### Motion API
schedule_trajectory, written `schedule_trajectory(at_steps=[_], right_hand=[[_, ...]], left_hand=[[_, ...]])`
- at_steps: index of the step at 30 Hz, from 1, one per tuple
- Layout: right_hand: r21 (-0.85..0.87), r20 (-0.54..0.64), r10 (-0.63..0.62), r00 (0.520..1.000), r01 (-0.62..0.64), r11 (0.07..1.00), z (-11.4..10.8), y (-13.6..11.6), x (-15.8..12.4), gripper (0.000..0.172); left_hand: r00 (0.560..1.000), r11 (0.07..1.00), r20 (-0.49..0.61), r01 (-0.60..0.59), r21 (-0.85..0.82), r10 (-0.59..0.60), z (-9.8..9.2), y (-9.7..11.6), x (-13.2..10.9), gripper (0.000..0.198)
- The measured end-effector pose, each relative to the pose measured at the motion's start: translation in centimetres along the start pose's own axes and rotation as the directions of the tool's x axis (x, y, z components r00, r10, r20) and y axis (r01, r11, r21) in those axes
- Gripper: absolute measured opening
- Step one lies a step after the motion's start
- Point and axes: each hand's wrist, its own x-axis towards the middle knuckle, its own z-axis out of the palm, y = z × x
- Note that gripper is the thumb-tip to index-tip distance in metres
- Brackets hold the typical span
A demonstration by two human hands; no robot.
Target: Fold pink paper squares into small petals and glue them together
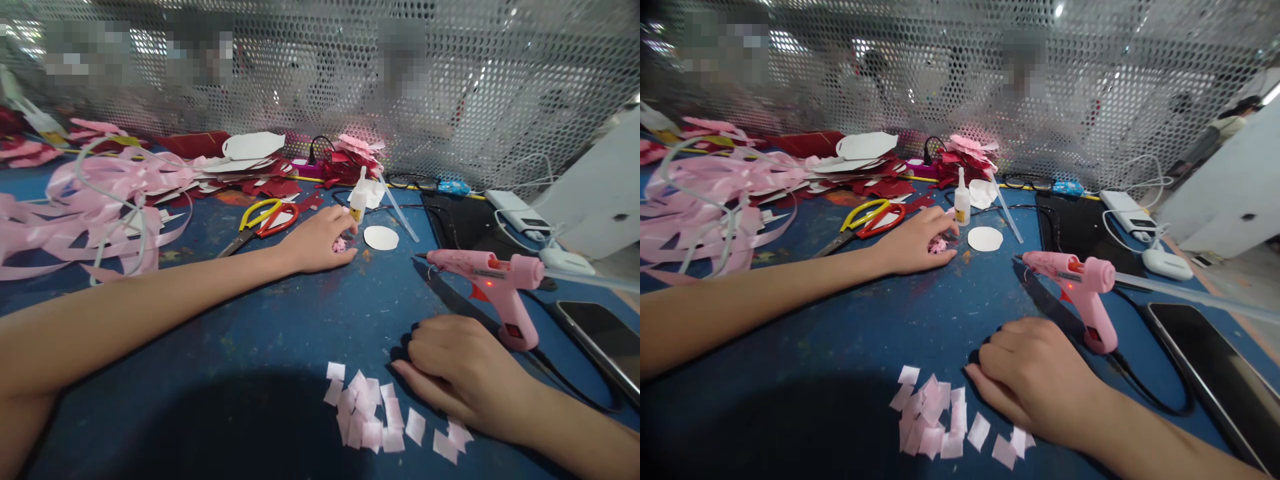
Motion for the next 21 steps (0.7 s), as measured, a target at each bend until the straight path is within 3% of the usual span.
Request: schedule_trajectory(at_steps=[6,12,21], right_hand=[[0.000,0.007,0.002,1.000,-0.002,1.000,-0.01,0.04,0.07,0.031],[-0.006,0.004,-0.004,1.000,0.004,1.000,0.02,0.02,0.05,0.031],[-0.009,0.003,0.000,1.000,0.000,1.000,0.08,0.05,0.11,0.031]], left_hand=[[0.999,1.000,0.029,-0.020,0.001,0.020,0.08,-0.12,0.12,0.022],[1.000,1.000,-0.017,-0.004,0.022,0.005,0.07,-0.02,-0.02,0.030],[0.994,0.995,0.052,-0.090,-0.046,0.092,0.34,-0.54,0.24,0.023]])
